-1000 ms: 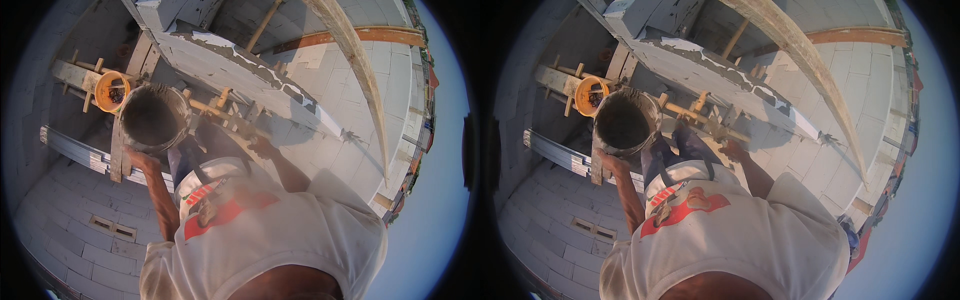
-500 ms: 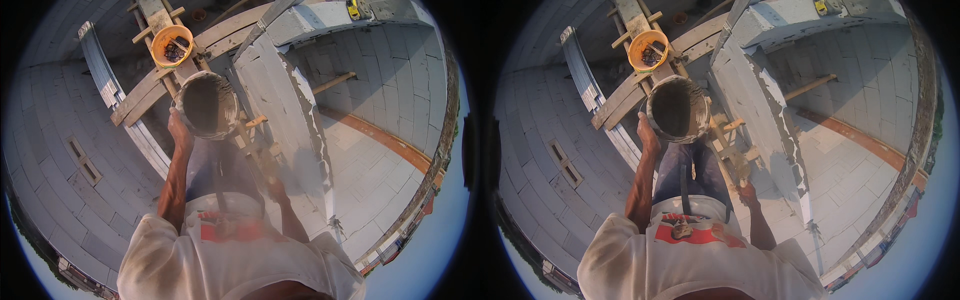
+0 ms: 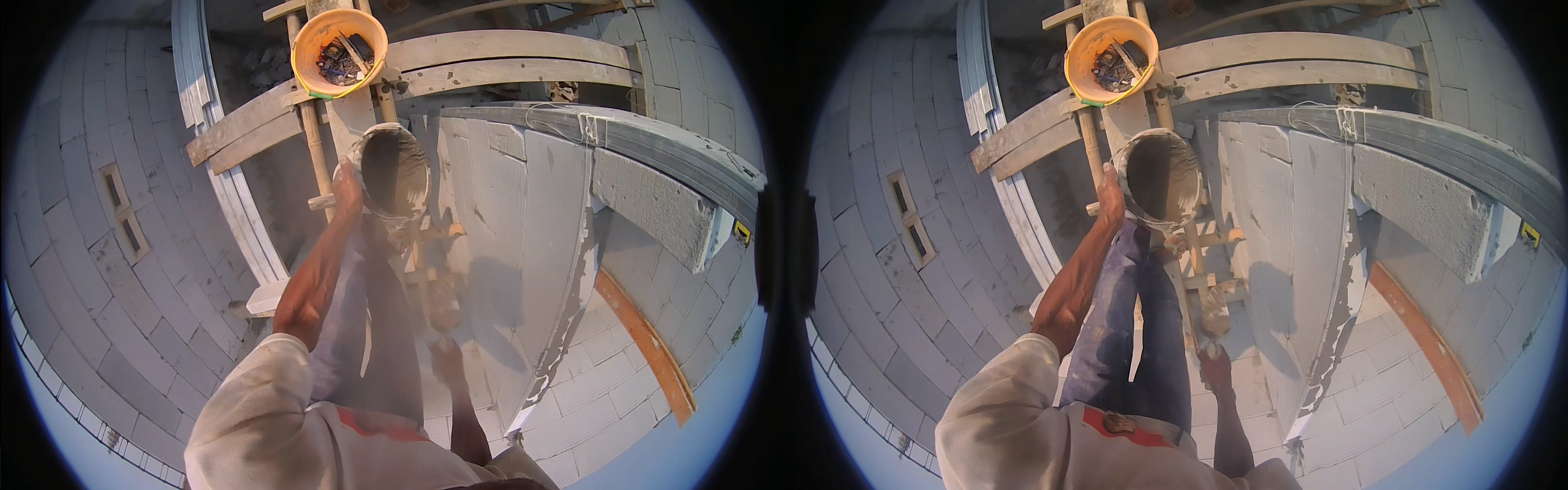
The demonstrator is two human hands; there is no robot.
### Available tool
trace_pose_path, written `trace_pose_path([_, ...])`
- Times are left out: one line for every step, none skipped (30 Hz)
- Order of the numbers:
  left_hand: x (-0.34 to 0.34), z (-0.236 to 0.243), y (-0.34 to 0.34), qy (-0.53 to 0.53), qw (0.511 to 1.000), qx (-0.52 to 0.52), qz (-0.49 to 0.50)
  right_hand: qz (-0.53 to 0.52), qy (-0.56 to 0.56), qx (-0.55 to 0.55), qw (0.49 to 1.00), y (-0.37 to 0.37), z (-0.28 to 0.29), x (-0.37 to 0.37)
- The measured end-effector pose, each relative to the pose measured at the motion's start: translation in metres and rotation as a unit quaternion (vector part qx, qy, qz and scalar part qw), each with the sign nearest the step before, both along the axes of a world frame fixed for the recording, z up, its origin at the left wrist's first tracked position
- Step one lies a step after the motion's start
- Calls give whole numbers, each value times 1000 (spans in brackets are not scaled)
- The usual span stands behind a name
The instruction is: The person applies mortar to a curved wall using a trowel, then places white rectangular tiles onto the mortar. They use a hammer to tap the tiles into place and a tape measure to check alignment. The person repeats this process, applying mortar and setting tiles along the curved surface.
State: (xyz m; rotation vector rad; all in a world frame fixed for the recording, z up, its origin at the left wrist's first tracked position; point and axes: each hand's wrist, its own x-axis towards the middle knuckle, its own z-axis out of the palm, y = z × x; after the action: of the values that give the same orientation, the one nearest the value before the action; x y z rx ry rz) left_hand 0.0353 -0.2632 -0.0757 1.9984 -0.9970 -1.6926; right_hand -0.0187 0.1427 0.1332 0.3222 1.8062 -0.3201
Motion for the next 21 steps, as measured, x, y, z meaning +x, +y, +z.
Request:
trace_pose_path([-2, -21, -9, -5, 1000, -5, -6, -9, -5, 4, 1000, -6, -7, -1])
trace_pose_path([-1, -41, -18, 15, 1000, -7, -6, -17, -10, 8, 1000, -11, -15, -3])
trace_pose_path([2, -70, -25, 37, 999, -10, -5, -4, -14, 24, 1000, -26, -20, -6])
trace_pose_path([3, -85, -32, 59, 998, -13, -7, 7, -19, 41, 999, -43, -23, -10])
trace_pose_path([8, -99, -39, 58, 998, 2, -2, 18, -24, 57, 998, -53, -32, -13])
trace_pose_path([9, -98, -50, 58, 998, 21, -2, 12, -21, 47, 999, -53, -43, -10])
trace_pose_path([20, -111, -58, 54, 998, 33, -11, 8, -19, 33, 999, -50, -53, -8])
trace_pose_path([32, -123, -65, 49, 998, 45, -19, 5, -16, 19, 1000, -48, -63, -7])
trace_pose_path([59, -152, -71, 38, 997, 49, -34, 15, -18, 21, 1000, -54, -71, -9])
trace_pose_path([81, -176, -76, 29, 997, 55, -53, 21, -18, 25, 999, -63, -75, -10])
trace_pose_path([94, -192, -81, 23, 997, 66, -39, 24, -16, 29, 999, -72, -80, -10])
trace_pose_path([107, -205, -85, 17, 997, 75, -23, 39, -13, 19, 999, -83, -85, -11])
trace_pose_path([116, -215, -90, 10, 996, 85, -9, 52, -10, 11, 999, -94, -91, -14])
trace_pose_path([126, -222, -91, 17, 996, 90, -14, 65, -6, 2, 998, -104, -100, -16])
trace_pose_path([135, -224, -88, 25, 995, 97, -22, 96, 17, -48, 994, -105, -115, -15])
trace_pose_path([148, -229, -86, 33, 994, 101, -27, 128, 39, -100, 986, -105, -132, -13])
trace_pose_path([161, -238, -83, -2, 990, 136, -36, 161, 60, -152, 973, -106, -148, -13])
trace_pose_path([165, -246, -74, 0, 991, 126, -37, 152, 11, -133, 979, -132, -155, -19])
trace_pose_path([168, -248, -63, 1, 992, 118, -41, 140, -38, -111, 983, -163, -161, -24])
trace_pose_path([170, -249, -54, 2, 993, 111, -45, 188, 24, -163, 968, -170, -185, -19])
trace_pose_path([161, -242, -49, -3, 993, 107, -41, 235, 88, -213, 944, -178, -209, -13])
